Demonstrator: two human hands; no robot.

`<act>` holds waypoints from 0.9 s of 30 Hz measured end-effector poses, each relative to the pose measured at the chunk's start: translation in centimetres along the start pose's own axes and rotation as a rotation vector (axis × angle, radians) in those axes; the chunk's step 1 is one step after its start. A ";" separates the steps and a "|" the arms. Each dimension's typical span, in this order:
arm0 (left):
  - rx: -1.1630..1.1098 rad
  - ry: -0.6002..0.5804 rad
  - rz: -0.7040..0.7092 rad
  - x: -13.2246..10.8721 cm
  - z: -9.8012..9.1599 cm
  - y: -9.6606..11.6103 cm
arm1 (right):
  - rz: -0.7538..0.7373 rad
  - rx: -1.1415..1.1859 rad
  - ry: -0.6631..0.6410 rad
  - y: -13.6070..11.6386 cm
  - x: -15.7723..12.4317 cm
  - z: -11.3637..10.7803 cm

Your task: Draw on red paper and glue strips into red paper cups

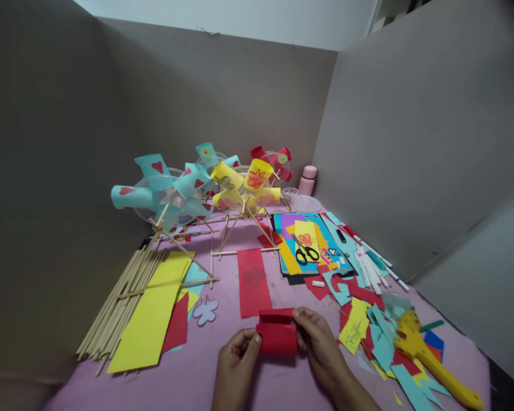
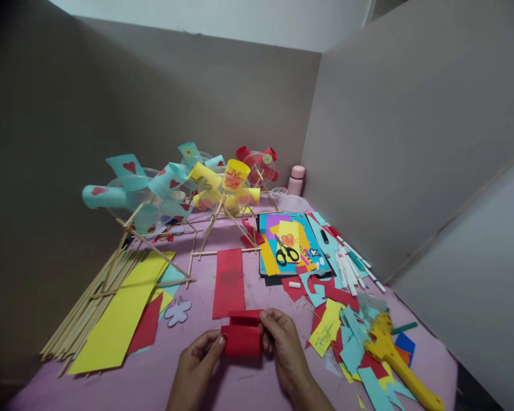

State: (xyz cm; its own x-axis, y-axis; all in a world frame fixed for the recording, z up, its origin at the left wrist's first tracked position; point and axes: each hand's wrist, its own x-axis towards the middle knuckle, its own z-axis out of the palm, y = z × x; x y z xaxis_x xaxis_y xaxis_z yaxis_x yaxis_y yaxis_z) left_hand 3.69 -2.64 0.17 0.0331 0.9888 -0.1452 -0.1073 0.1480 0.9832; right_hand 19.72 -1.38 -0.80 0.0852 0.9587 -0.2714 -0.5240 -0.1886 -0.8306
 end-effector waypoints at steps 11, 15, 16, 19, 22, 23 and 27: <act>-0.298 0.231 -0.057 0.0 -0.4 1.6 | -0.047 -0.293 -0.330 -0.8 -1.6 -0.3; -0.328 0.195 -0.081 0.5 -0.3 1.5 | 0.069 -0.169 -0.325 -0.2 -1.3 -0.3; -0.286 0.182 -0.084 0.7 -0.3 1.3 | 0.071 -0.168 -0.307 0.0 -1.1 -0.2; -0.151 0.165 -0.082 1.4 -0.5 0.8 | 0.004 -0.273 -0.215 0.4 -0.4 -0.2; -0.054 0.140 -0.085 1.9 -0.9 0.6 | -0.111 -0.378 -0.065 -0.8 -0.1 -0.9; -0.018 0.134 -0.085 2.0 -1.0 0.6 | -0.157 -0.414 -0.003 -1.6 -0.2 -1.6; 0.062 0.111 -0.082 2.6 -1.5 0.1 | -0.388 -0.605 0.320 -6.1 -2.5 -7.0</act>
State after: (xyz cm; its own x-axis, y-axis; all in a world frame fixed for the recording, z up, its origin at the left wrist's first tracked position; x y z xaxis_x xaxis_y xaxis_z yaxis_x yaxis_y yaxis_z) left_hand 2.28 -0.07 -0.27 -0.0712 0.9697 -0.2335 -0.0465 0.2307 0.9719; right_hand 28.63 -4.14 1.52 0.4554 0.8893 0.0412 0.1373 -0.0244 -0.9902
